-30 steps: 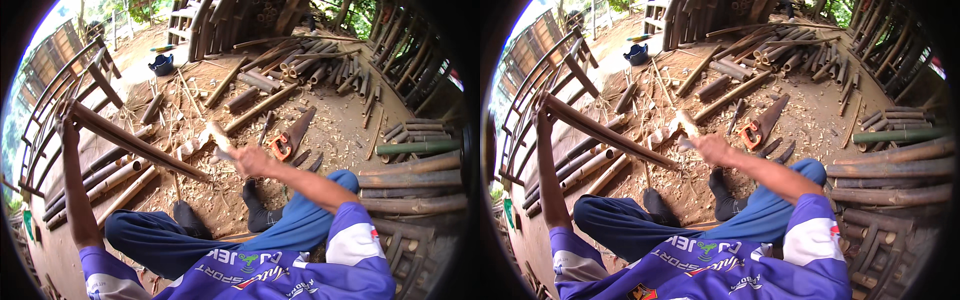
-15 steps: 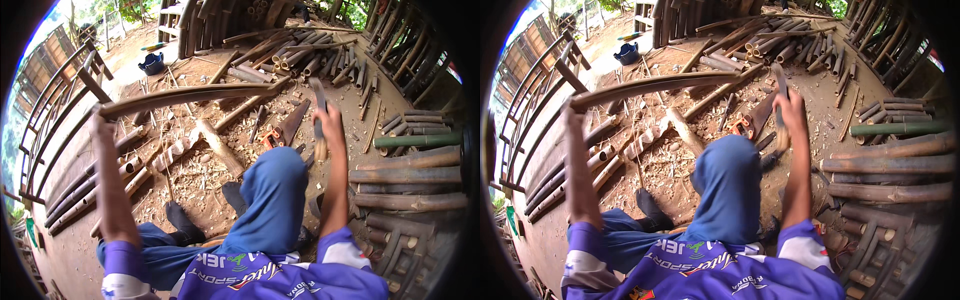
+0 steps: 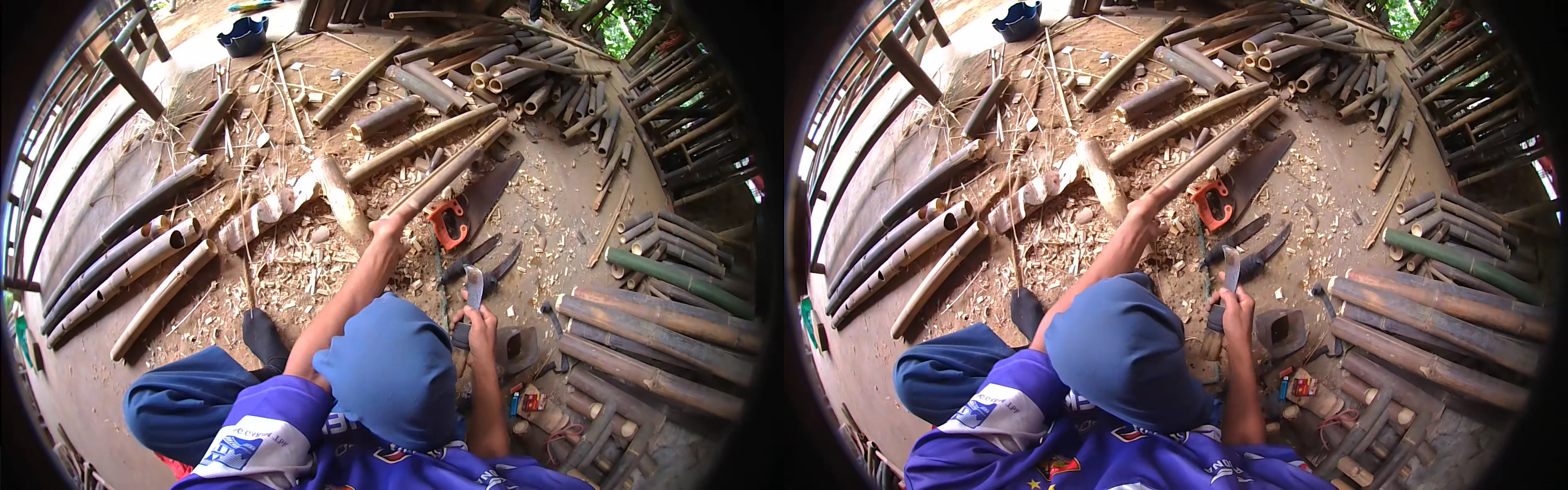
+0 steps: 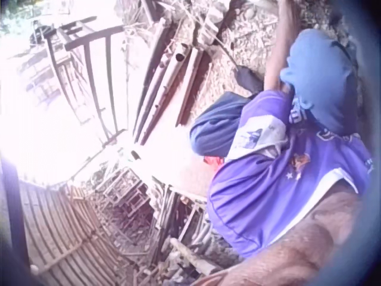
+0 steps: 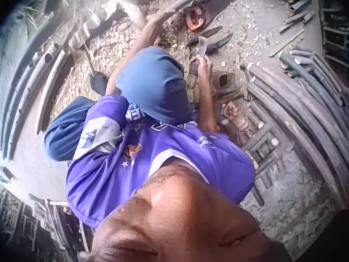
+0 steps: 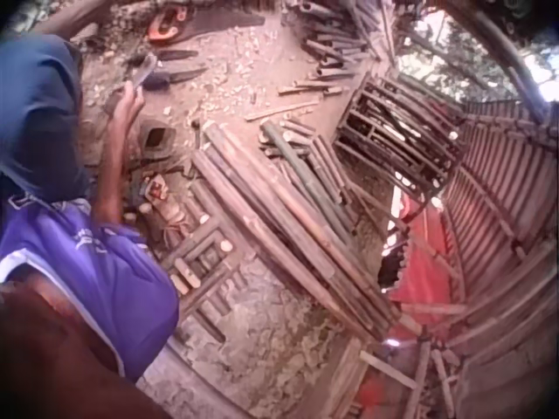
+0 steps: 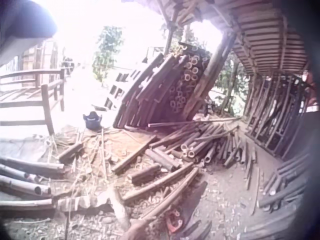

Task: The person saws a segment of bamboo and then uses a chisel and mallet to split it.

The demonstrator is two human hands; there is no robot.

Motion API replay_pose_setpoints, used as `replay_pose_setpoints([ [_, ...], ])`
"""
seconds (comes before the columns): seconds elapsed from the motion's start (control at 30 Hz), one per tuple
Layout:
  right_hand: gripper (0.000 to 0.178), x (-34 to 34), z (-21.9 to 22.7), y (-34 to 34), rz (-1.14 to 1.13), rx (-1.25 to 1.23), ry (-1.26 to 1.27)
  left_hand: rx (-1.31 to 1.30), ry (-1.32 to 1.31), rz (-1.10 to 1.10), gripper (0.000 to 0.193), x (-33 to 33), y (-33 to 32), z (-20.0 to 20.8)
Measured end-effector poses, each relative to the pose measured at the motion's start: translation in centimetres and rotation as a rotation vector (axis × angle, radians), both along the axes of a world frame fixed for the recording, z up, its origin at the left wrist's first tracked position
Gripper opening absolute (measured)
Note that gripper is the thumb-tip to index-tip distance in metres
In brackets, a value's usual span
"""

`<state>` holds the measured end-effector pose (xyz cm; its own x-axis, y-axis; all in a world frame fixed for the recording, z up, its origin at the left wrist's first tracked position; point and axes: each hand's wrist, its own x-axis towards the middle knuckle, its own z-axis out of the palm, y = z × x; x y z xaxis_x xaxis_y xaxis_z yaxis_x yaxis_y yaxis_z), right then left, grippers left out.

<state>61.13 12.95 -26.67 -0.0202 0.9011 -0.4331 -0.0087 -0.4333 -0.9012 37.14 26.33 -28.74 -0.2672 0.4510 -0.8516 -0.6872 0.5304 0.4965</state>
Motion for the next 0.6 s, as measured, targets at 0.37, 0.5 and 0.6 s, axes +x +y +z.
replay_pose_setpoints([
  [0.37, 0.067, -4.6, -7.4, 3.7, 0.344, 0.609, -0.925, 0.361, 1.06, -0.229, 0.019, -26.8, -5.8, 14.9],
  [0.5, 0.066, -6.3, -12.4, 3.1, 0.443, 0.485, -0.935, 0.069, 1.323, -0.294, 0.044, -42.5, -16.6, 21.0],
  [0.6, 0.062, -6.6, -11.4, 3.5, 0.508, 0.447, -0.983, 0.221, 1.268, -0.16, 0.026, -42.8, -23.1, 22.6],
])
